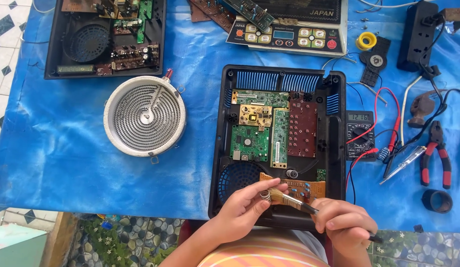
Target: Cleaning a circuit board and internal components of an induction cooker using a paintbrush to remove dust.
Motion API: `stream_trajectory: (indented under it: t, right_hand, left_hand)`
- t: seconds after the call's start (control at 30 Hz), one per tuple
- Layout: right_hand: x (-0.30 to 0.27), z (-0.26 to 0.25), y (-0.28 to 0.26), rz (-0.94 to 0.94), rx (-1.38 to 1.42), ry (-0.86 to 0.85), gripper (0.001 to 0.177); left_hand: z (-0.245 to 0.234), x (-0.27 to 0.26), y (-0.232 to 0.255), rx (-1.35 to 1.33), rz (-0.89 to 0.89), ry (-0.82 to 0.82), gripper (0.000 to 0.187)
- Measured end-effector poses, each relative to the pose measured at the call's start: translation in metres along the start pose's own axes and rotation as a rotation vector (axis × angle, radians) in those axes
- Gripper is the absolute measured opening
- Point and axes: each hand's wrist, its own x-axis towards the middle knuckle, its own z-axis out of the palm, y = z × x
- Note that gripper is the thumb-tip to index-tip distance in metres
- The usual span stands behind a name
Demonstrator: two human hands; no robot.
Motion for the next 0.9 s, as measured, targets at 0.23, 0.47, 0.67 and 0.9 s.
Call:
stream_trajectory:
  t: [0.23,0.47,0.67,0.9]
  right_hand:
    - [0.004,0.005,-0.001,0.030,0.118,-0.040,0.052]
    - [0.002,0.003,0.001,0.020,0.046,0.006,0.051]
    - [0.002,0.005,0.001,0.038,0.111,-0.009,0.052]
    - [0.006,0.015,0.001,0.044,0.143,-0.001,0.053]
  left_hand:
    - [0.000,0.000,-0.005,-0.079,0.028,-0.002,0.045]
    - [0.000,-0.001,-0.002,-0.019,0.004,0.030,0.047]
    - [0.000,0.001,-0.002,-0.033,0.014,0.030,0.046]
    - [0.000,0.002,-0.011,-0.157,-0.014,0.055,0.046]
